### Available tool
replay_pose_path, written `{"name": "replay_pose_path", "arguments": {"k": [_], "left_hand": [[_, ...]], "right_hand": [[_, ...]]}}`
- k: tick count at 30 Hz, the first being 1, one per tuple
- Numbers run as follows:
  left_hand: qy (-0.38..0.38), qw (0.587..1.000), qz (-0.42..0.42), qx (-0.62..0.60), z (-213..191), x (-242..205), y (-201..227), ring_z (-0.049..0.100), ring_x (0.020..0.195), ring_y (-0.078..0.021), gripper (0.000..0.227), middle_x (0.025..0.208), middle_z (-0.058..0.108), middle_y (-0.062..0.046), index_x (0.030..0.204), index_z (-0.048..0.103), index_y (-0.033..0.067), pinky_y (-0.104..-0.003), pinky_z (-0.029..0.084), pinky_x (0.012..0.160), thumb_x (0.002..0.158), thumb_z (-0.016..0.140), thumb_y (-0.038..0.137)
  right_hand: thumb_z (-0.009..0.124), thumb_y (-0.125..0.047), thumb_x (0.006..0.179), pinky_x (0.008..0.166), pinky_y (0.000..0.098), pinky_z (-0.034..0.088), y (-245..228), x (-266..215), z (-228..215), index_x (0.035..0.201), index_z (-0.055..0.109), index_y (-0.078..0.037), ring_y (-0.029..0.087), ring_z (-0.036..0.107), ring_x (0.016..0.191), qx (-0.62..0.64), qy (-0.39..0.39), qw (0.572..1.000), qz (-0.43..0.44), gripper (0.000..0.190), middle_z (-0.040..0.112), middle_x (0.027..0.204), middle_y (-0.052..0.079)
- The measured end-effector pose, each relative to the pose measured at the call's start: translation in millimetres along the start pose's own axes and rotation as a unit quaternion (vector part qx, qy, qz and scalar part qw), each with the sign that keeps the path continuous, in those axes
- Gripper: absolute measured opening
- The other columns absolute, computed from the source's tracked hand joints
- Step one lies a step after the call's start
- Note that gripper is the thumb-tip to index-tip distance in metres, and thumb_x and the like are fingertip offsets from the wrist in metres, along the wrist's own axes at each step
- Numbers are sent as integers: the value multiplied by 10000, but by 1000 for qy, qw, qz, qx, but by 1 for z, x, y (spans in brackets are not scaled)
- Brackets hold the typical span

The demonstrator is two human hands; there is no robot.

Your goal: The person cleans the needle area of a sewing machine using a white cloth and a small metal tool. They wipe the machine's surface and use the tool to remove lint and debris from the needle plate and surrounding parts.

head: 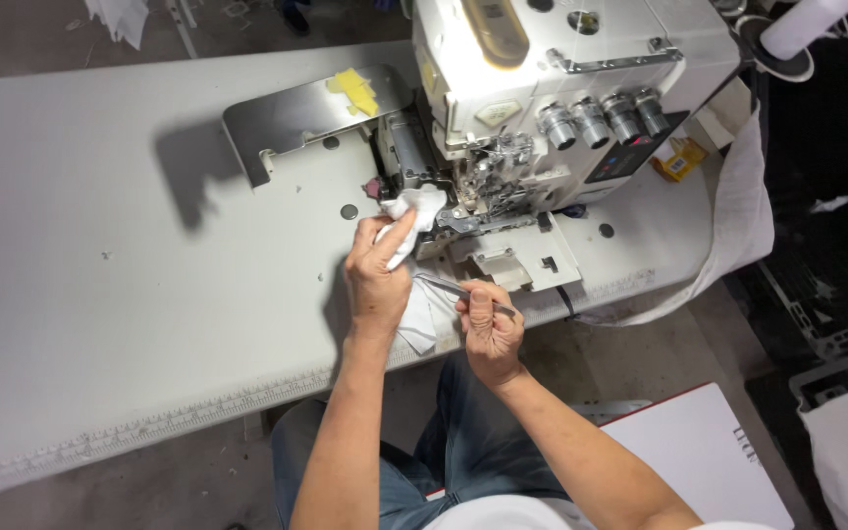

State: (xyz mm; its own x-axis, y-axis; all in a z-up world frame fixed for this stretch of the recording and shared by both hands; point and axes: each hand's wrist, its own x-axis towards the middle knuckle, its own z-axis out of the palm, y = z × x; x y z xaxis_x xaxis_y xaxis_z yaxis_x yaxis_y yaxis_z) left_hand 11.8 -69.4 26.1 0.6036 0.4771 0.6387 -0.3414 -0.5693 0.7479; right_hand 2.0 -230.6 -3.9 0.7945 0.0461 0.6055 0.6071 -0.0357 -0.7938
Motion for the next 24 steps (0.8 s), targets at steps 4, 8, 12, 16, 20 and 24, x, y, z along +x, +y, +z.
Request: {"name": "replay_pose_path", "arguments": {"k": [4,8,12,16,20,24], "left_hand": [[-52,995,38,74,-15,-13,-5,713,902,-275,328,901,673,-43,1033,809,163,-369,577,840,856,655,-65],[-108,990,-15,83,-32,-38,11,698,852,-280,321,870,690,-56,1006,814,123,-363,564,809,851,624,-85],[7,996,-29,84,-15,-7,5,695,870,-272,199,933,682,-67,1039,795,101,-369,550,814,910,694,-13],[-72,996,42,10,2,27,13,668,934,-334,223,965,632,-101,1046,786,89,-409,542,872,921,656,-42],[-152,986,40,57,-9,27,14,659,848,-355,234,832,594,-89,957,799,119,-424,538,830,904,636,-40],[-177,982,14,63,-16,17,15,659,824,-366,221,821,606,-114,945,793,107,-442,538,811,885,644,-44]], "right_hand": [[515,-137,1061,397,238,476,10,1,-1,983,712,32,115,565,417,22,5,999,30,271,670,617,115],[510,-162,1063,394,229,479,19,-1,-5,985,715,15,124,561,411,34,6,999,34,281,677,624,126],[515,-143,1057,403,234,487,14,1,-3,985,705,18,123,578,426,34,11,999,21,259,683,634,121],[512,-131,1060,413,252,504,13,-2,-7,991,699,16,137,599,443,32,1,999,6,248,684,637,117],[505,-95,1047,378,287,507,-17,2,-22,979,694,37,181,593,394,19,-12,1000,-2,240,671,573,124],[534,-112,1036,401,273,555,-44,9,-55,993,719,32,173,661,458,30,25,999,-6,238,720,669,142]]}}
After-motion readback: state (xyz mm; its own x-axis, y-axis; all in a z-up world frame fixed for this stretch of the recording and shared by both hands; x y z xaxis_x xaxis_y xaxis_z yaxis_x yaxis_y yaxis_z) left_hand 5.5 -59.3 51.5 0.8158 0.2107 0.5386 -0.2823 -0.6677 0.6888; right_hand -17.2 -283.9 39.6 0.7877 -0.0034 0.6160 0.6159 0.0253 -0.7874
